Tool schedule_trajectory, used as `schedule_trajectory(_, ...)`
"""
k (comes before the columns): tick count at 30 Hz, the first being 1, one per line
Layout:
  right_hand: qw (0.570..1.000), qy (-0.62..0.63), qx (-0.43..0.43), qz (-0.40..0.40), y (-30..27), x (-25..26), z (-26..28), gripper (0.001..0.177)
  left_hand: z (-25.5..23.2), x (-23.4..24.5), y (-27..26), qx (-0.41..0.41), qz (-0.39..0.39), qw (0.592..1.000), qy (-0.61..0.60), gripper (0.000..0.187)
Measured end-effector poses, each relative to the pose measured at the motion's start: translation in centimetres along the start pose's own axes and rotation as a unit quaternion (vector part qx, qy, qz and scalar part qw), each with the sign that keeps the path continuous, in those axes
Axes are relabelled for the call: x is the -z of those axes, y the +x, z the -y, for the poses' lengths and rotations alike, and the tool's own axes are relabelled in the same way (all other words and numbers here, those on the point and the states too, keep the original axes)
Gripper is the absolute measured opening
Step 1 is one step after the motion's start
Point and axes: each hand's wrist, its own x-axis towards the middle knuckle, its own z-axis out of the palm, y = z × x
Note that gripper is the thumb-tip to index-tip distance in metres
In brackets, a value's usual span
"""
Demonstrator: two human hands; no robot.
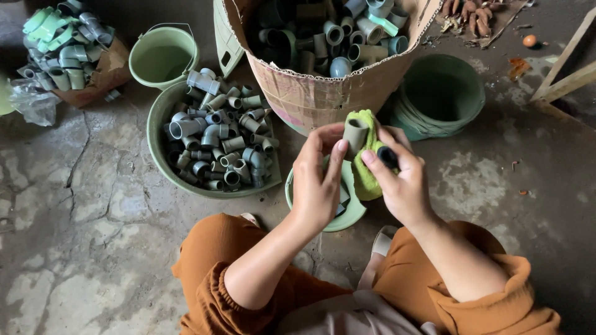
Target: The person sits on the floor and wipes small gray plastic pipe fittings with a green cloth, picking each piece from a bucket, cleaning it, and placing it into a cardboard box. The person handles the parts one at a time and continues the process for the duration of the clip.
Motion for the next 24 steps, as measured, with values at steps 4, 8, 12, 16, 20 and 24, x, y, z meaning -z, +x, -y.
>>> schedule_trajectory(4, 0.996, -0.073, 0.054, 0.001, -0.4, -0.2, 0.3, 0.050, 0.1, -0.5, -0.2, 0.034, -0.005, 0.999, 0.018, 0.046)
schedule_trajectory(8, 0.996, -0.064, 0.065, 0.021, -0.6, -0.3, 0.5, 0.053, 2.6, 0.3, 1.0, 0.043, -0.037, 0.998, 0.004, 0.043)
schedule_trajectory(12, 0.994, -0.043, 0.093, 0.033, -0.2, -0.1, 0.2, 0.051, 1.8, 0.0, 1.3, 0.067, -0.030, 0.976, -0.206, 0.033)
schedule_trajectory(16, 0.985, -0.088, 0.141, 0.037, -0.5, -0.4, 0.1, 0.056, 2.2, 0.5, 1.2, 0.053, -0.036, 0.985, -0.163, 0.024)
schedule_trajectory(20, 0.980, -0.115, 0.161, 0.028, -0.6, -0.8, -0.3, 0.056, 0.6, 1.0, 0.7, 0.072, -0.011, 0.993, -0.089, 0.035)
schedule_trajectory(24, 0.983, -0.103, 0.150, 0.023, -0.4, -0.6, -0.7, 0.059, 1.3, 0.6, 1.0, 0.109, 0.005, 0.992, -0.059, 0.051)
